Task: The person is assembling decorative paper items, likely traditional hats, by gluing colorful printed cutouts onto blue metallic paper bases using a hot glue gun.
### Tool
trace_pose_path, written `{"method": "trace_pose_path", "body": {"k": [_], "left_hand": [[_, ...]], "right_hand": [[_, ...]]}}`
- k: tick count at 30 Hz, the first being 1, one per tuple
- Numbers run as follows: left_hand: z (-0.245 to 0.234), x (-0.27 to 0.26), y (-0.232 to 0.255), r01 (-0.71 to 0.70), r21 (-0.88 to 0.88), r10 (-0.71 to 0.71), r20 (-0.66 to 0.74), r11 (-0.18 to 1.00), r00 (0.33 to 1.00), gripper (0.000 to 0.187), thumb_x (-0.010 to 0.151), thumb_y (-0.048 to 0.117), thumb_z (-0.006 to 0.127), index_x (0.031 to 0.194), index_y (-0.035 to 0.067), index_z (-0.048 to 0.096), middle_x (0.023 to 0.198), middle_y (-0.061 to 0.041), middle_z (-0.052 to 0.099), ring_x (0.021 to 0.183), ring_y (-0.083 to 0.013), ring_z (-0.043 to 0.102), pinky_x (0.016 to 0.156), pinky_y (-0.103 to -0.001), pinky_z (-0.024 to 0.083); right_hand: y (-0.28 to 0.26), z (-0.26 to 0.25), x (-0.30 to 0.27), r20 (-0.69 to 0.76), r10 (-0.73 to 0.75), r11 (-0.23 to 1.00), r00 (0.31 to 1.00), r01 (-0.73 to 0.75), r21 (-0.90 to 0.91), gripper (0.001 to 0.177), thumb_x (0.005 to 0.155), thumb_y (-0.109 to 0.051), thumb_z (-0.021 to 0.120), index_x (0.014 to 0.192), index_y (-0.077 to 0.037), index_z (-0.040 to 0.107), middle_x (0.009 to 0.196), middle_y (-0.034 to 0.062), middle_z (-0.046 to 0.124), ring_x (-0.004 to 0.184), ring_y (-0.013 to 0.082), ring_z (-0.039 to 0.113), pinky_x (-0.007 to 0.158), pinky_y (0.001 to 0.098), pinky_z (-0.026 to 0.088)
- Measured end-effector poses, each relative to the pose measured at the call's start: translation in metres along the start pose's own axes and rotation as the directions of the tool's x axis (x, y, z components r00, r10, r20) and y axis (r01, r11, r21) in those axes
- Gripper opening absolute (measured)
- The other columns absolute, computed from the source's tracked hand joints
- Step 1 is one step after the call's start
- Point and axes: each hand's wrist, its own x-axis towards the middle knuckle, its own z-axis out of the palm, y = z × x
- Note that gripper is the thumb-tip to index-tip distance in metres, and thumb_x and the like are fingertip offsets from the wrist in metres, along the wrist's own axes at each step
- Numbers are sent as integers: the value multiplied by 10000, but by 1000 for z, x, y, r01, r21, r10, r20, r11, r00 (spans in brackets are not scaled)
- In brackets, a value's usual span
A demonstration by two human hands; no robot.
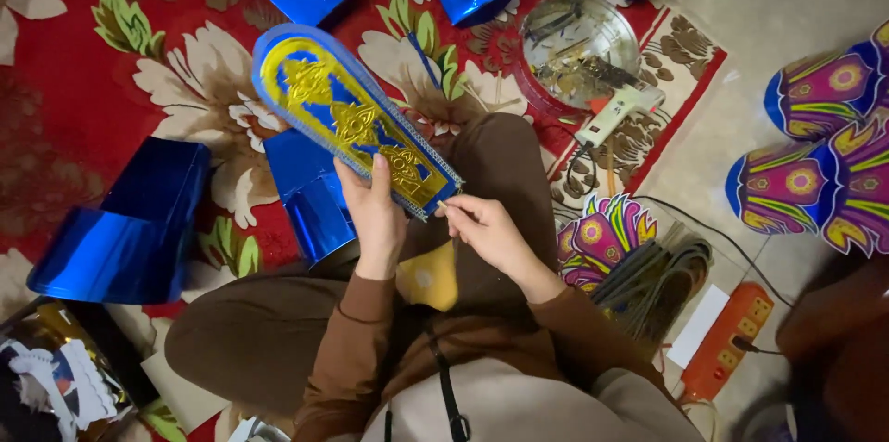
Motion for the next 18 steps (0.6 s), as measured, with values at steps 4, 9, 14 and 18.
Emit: {"method": "trace_pose_path", "body": {"k": [4, 9, 14, 18], "left_hand": [[-61, 21, -57, 201, -119, -182, 150, 972, 972, 713, 907, 152, 743, 1504, 140, 354, 1344, -148, 544, 1207, -311, 555, 1007, -528, 465], [-45, 7, -22, 482, 285, -516, 51, 828, 855, 864, 762, 209, 875, 1474, 86, 403, 1299, -161, 575, 1192, -341, 571, 893, -741, 377], [-28, -1, 1, 255, 472, -250, -74, 844, 965, 548, 810, 189, 855, 1249, 2, 585, 1119, -170, 622, 1008, -277, 591, 741, -610, 534], [-19, -6, 21, 107, 569, -136, 9, 815, 991, 457, 810, 245, 874, 1143, -5, 684, 1044, -197, 673, 951, -224, 604, 767, -505, 512]], "right_hand": [[-7, 3, 3, -19, -121, 975, 992, 115, -188, 158, 976, -128, 580, 1000, -109, 735, 697, 15, 687, 628, 65, 559, 563, 221, 508], [-16, 7, 10, -50, -225, 919, 973, 195, -343, 128, 943, -119, 616, 974, -82, 735, 863, 101, 758, 835, 219, 716, 781, 341, 564], [7, 14, 28, -72, -310, 903, 948, 270, -334, 107, 929, -131, 632, 942, -101, 734, 850, 103, 739, 860, 260, 712, 781, 363, 572], [3, 19, 32, -135, -325, 920, 936, 279, -276, 121, 916, -135, 632, 957, -55, 713, 888, 163, 724, 903, 333, 700, 814, 422, 557]]}}
